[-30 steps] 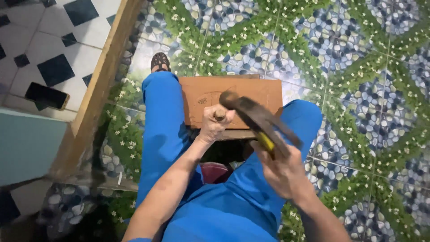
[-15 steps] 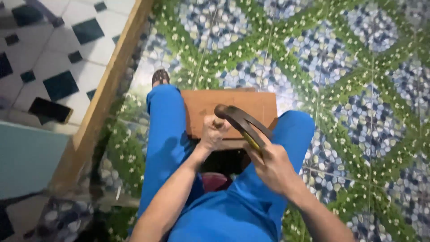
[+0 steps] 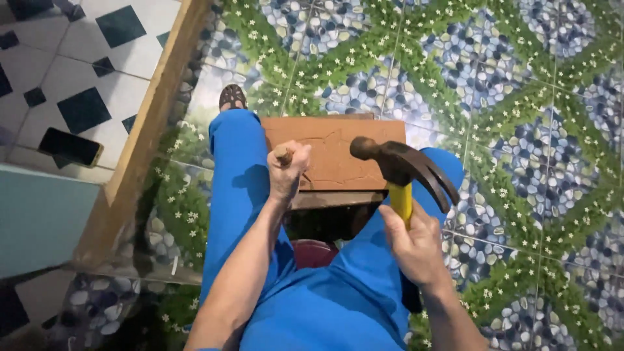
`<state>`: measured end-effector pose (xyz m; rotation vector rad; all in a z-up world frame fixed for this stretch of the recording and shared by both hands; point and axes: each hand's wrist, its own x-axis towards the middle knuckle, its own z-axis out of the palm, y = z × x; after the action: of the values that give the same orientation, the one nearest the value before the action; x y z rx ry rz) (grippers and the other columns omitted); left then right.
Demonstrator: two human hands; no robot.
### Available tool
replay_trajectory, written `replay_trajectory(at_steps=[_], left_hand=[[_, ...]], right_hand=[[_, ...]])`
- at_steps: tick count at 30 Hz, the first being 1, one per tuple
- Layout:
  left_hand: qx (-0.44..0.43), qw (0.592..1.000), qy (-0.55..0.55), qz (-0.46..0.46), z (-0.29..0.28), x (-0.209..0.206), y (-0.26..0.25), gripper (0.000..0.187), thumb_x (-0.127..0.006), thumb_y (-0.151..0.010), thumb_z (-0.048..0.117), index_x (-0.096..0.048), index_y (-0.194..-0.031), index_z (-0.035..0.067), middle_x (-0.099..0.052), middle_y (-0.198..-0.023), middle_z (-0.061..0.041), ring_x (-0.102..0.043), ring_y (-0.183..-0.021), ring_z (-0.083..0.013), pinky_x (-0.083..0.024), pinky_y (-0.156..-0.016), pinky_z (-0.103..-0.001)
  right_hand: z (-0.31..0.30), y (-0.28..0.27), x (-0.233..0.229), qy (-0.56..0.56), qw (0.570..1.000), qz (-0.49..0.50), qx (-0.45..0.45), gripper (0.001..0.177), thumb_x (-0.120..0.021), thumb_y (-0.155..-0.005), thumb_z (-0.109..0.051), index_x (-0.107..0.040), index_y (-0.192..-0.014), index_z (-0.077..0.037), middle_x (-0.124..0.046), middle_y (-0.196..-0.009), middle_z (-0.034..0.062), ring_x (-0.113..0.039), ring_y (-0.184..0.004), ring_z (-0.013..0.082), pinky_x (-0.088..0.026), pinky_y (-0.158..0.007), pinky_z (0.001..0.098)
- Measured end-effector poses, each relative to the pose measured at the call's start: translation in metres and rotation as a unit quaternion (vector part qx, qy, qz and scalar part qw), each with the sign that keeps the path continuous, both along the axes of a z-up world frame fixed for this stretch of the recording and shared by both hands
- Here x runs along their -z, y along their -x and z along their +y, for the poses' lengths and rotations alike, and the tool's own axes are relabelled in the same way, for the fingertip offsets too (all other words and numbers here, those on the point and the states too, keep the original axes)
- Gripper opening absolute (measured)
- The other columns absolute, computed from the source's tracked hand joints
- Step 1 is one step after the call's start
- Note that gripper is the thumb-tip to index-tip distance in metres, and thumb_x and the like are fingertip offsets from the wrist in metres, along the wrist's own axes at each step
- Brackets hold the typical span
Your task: Carving a fish design into a wooden block using a hammer and a wooden chisel while sitting on the floor.
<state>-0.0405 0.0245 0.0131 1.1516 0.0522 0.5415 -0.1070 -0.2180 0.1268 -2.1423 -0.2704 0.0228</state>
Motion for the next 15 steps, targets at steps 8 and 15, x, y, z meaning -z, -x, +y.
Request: replay_trajectory(at_steps=[8,15], left_hand=[[0.007,0.998,-0.063,0.031,-0.007,0.015,0.0,0.042,-0.075,-0.094,0.001,-0.056,-0.058,0.01,-0.046,-0.047,0.001,-0.036,-0.046,-0.0063,-0.038,-0.049,-0.022],[0.001,0.989,-0.118,0.084,-0.006,0.018,0.001,0.044,-0.081,-0.091,0.014,-0.056,-0.056,0.015,-0.048,-0.047,0.003,-0.037,-0.047,-0.0051,-0.036,-0.049,-0.02]], right_hand=[[-0.003,0.013,0.025,-0.06,0.997,0.057,0.0,0.047,-0.066,-0.107,-0.016,-0.059,-0.061,-0.011,-0.057,-0.035,0.0054,-0.053,-0.028,0.0156,-0.047,-0.035,0.0283],[-0.006,0.016,0.027,-0.08,0.994,0.076,0.002,0.04,-0.064,-0.108,-0.014,-0.064,-0.069,-0.007,-0.059,-0.038,0.0071,-0.057,-0.029,0.0162,-0.05,-0.035,0.0289]])
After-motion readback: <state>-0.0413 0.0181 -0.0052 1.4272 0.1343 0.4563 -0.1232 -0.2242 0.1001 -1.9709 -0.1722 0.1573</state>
